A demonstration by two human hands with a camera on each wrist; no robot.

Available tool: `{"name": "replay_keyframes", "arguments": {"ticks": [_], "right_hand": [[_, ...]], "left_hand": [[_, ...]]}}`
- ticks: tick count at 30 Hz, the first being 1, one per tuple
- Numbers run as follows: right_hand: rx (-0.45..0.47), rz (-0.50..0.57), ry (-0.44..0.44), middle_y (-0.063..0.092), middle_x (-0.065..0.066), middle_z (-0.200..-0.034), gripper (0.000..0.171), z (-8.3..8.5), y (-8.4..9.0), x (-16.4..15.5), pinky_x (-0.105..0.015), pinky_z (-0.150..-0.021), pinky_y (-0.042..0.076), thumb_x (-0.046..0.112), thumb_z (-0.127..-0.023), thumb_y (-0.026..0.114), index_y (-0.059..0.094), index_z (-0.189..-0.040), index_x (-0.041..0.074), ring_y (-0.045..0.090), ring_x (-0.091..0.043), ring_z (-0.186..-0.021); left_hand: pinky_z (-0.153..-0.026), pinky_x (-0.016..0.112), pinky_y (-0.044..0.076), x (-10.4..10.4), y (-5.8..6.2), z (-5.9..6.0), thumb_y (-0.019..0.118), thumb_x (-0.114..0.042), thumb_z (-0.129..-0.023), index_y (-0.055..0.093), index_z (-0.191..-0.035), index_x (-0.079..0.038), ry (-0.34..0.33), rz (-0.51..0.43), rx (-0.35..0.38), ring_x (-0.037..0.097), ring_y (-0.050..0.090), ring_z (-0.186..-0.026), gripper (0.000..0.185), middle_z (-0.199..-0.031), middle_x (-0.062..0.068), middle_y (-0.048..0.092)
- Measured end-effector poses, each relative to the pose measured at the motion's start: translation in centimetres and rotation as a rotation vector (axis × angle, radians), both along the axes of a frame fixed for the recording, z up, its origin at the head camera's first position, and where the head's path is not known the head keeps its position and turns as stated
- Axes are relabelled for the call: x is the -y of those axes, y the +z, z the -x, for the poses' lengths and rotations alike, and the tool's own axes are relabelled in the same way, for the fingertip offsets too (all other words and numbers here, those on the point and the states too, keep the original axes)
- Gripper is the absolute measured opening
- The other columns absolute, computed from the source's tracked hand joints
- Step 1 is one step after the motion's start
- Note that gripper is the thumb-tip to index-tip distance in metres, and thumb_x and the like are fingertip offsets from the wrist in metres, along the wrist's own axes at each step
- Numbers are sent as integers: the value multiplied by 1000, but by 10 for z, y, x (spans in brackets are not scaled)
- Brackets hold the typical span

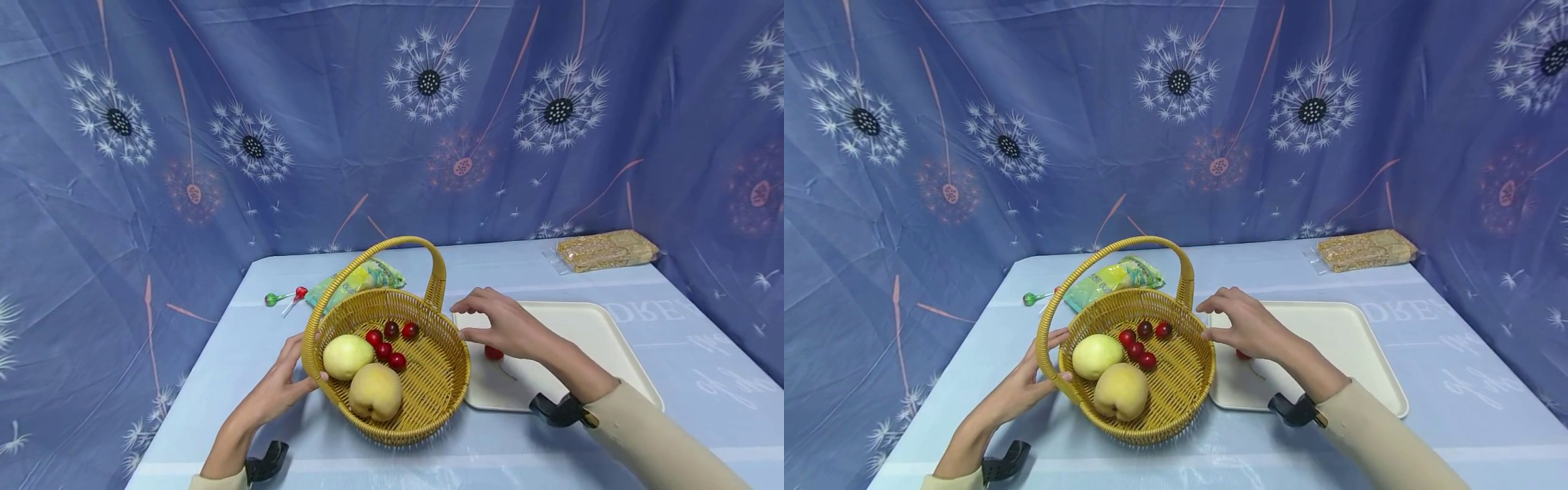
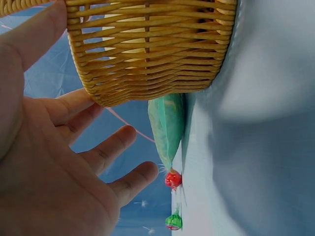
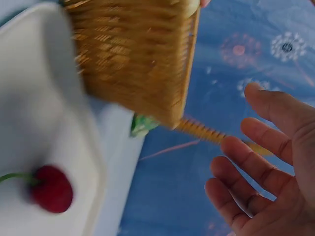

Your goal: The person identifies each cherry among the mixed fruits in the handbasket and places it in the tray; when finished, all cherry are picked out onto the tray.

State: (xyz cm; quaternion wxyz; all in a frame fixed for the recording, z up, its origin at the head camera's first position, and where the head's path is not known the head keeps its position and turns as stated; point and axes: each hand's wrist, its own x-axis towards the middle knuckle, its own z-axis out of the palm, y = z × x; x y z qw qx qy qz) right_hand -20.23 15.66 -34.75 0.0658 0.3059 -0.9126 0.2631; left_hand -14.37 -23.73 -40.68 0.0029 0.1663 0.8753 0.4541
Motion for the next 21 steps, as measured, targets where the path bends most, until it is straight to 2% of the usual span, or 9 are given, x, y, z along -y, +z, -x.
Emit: {"name": "replay_keyframes", "arguments": {"ticks": [10,13,21], "right_hand": [[-33,-20,146,62,6,-109,36,-2,26,39,-34,-80,48,32,-83,72,65,-116,21,55,-12,-100],[-38,-36,182,62,6,-108,35,2,29,51,-34,-82,48,30,-84,71,65,-117,21,55,-14,-100],[18,-119,222,63,3,-113,36,13,29,77,-37,-91,48,32,-85,70,64,-118,20,57,-15,-109]], "left_hand": [[-105,70,21,1,1,0,68,-23,-87,30,-147,-12,-6,-4,16,36,18,-140,72,-148,11,26],[-103,72,20,1,1,0,68,-22,-87,32,-146,-11,-9,2,3,37,18,-140,70,-147,11,26],[-102,73,20,1,1,-1,68,-24,-87,35,-144,-14,-10,0,-21,37,20,-139,66,-147,11,28]]}}
